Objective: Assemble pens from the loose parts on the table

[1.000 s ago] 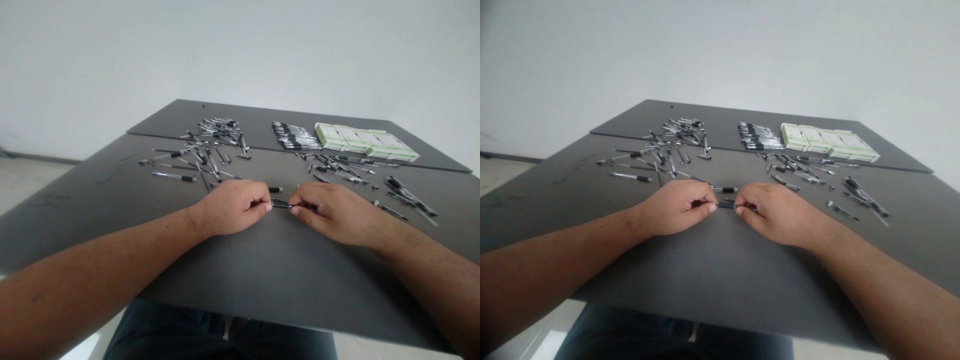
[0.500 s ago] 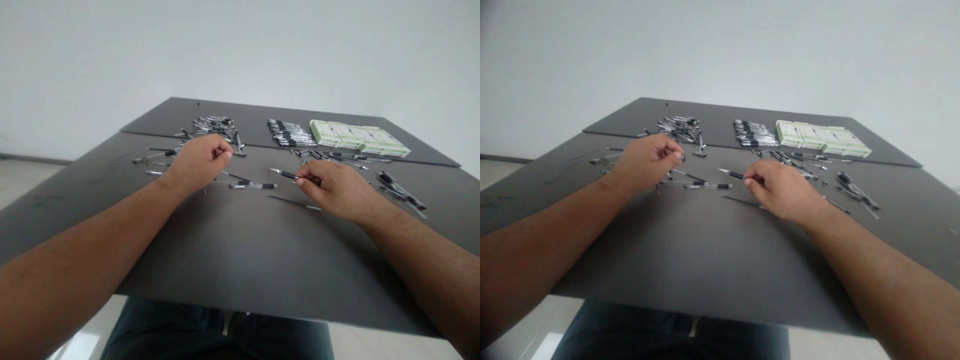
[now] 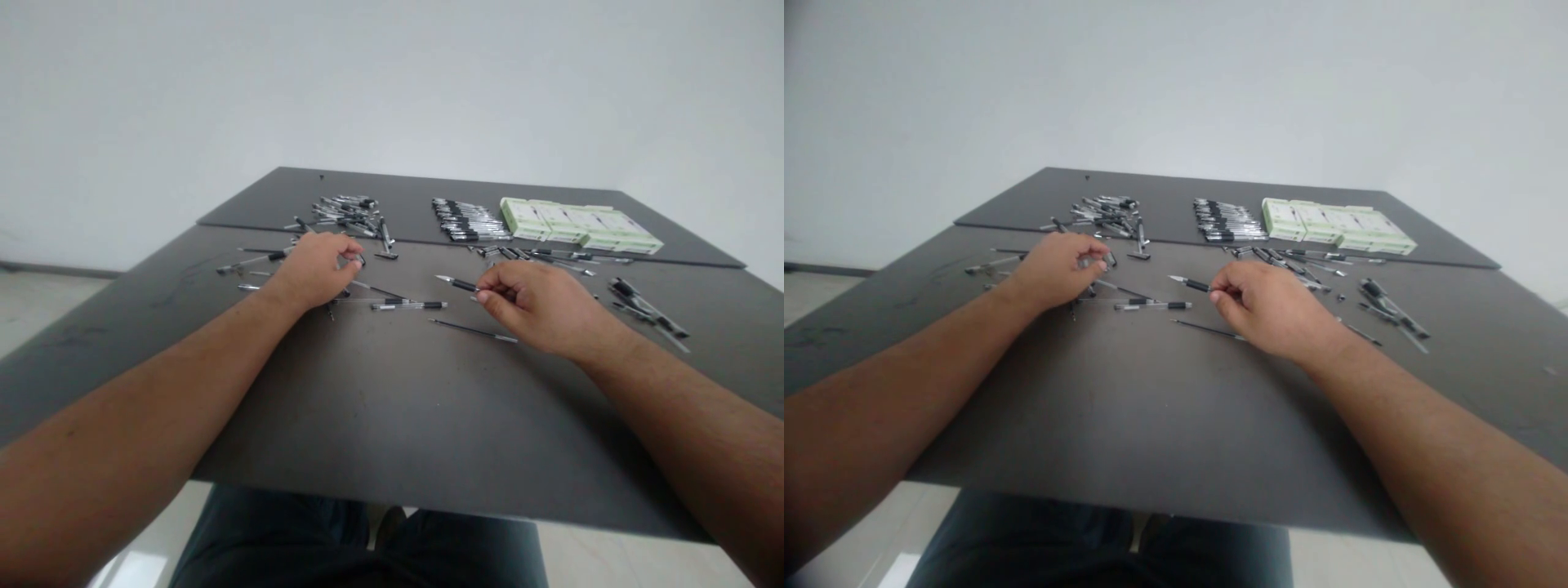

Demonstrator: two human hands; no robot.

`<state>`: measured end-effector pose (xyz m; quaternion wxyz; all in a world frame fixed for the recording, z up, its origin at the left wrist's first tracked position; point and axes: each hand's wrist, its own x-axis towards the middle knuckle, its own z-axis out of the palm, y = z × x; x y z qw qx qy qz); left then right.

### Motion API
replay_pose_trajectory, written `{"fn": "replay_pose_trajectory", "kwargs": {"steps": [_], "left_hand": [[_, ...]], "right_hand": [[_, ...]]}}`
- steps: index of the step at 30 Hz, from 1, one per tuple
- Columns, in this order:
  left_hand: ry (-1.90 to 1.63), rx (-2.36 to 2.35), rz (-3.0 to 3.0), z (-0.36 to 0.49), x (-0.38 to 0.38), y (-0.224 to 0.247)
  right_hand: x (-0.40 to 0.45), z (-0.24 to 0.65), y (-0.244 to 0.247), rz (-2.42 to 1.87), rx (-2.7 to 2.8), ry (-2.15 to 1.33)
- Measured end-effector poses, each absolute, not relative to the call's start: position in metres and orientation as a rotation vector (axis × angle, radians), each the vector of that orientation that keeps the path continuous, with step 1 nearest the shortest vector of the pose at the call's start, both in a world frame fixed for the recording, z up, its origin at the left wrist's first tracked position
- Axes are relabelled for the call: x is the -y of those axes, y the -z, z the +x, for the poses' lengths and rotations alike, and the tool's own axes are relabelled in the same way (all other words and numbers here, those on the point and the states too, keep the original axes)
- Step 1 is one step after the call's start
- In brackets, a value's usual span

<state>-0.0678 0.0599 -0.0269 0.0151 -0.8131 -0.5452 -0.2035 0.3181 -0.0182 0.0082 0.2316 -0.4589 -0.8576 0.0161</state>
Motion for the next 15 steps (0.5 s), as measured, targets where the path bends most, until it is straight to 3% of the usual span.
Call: {"fn": "replay_pose_trajectory", "kwargs": {"steps": [8, 15], "left_hand": [[0.31, 1.575, -2.551, -0.0675, -0.0665, 0.0371], [0.261, 1.547, -2.611, -0.0629, -0.0664, 0.0377]], "right_hand": [[0.0198, 0.3153, -0.0089, -1.25, 2.379, -0.053], [0.0217, 0.3141, -0.0096, -1.251, 2.394, -0.049]]}}
